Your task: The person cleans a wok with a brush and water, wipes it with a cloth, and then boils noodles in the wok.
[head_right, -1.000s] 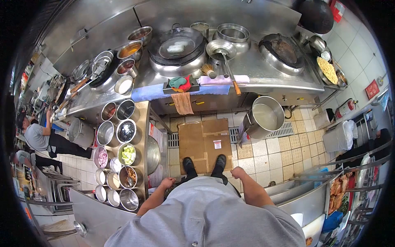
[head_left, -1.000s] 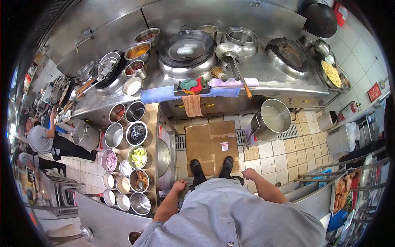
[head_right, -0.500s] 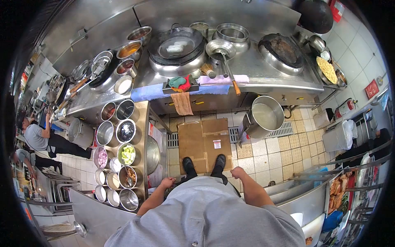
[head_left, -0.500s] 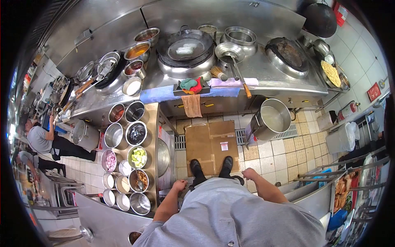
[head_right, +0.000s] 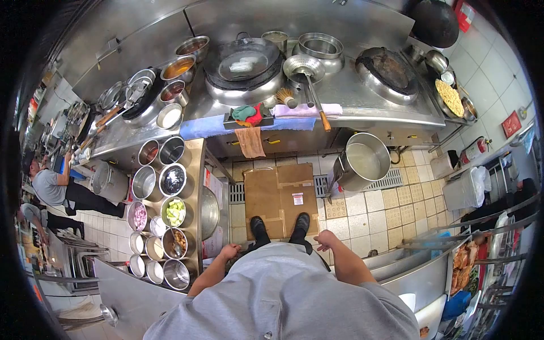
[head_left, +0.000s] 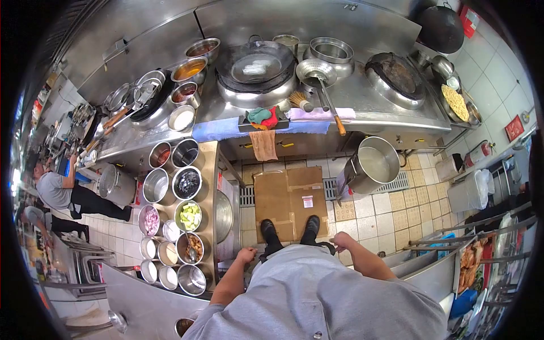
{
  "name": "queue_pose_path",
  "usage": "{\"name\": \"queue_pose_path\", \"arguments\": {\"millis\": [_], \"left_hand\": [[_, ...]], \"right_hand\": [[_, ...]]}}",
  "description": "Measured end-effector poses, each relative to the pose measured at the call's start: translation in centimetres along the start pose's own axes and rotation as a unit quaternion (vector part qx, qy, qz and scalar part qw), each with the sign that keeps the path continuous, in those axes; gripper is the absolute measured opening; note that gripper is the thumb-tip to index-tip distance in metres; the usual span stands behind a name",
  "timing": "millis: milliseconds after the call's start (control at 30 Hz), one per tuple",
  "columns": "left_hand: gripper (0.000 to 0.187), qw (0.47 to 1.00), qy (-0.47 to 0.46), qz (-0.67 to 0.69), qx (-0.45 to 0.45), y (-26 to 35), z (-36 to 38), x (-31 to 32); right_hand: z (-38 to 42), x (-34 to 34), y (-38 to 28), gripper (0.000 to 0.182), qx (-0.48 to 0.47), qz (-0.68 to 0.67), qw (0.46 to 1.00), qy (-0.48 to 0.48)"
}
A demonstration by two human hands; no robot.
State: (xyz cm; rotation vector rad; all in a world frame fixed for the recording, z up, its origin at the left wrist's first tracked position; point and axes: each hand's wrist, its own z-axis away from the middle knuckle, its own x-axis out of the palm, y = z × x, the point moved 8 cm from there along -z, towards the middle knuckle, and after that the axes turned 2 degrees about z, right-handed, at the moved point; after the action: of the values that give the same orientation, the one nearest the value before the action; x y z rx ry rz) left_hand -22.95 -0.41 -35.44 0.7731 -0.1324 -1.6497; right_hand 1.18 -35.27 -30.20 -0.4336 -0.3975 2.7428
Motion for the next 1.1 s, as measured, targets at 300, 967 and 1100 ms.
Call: {"name": "queue_pose_path", "arguments": {"millis": [300,967,1100], "left_hand": [[0.035,1.000,-0.002,-0.022,0.008,2.1,1.7,-0.7],[0.044,0.975,0.174,-0.032,0.133,5.9,1.9,-3.5],[0.033,0.935,0.250,0.090,0.235,12.3,2.3,-5.2]], "right_hand": [[-3.8,-1.5,-0.5,0.029,-0.225,0.402,0.865,0.201],[-1.4,-4.2,-5.9,0.013,-0.364,0.102,0.868,0.320],[3.5,-2.1,-11.7,0.018,-0.283,-0.075,0.930,0.220]]}}
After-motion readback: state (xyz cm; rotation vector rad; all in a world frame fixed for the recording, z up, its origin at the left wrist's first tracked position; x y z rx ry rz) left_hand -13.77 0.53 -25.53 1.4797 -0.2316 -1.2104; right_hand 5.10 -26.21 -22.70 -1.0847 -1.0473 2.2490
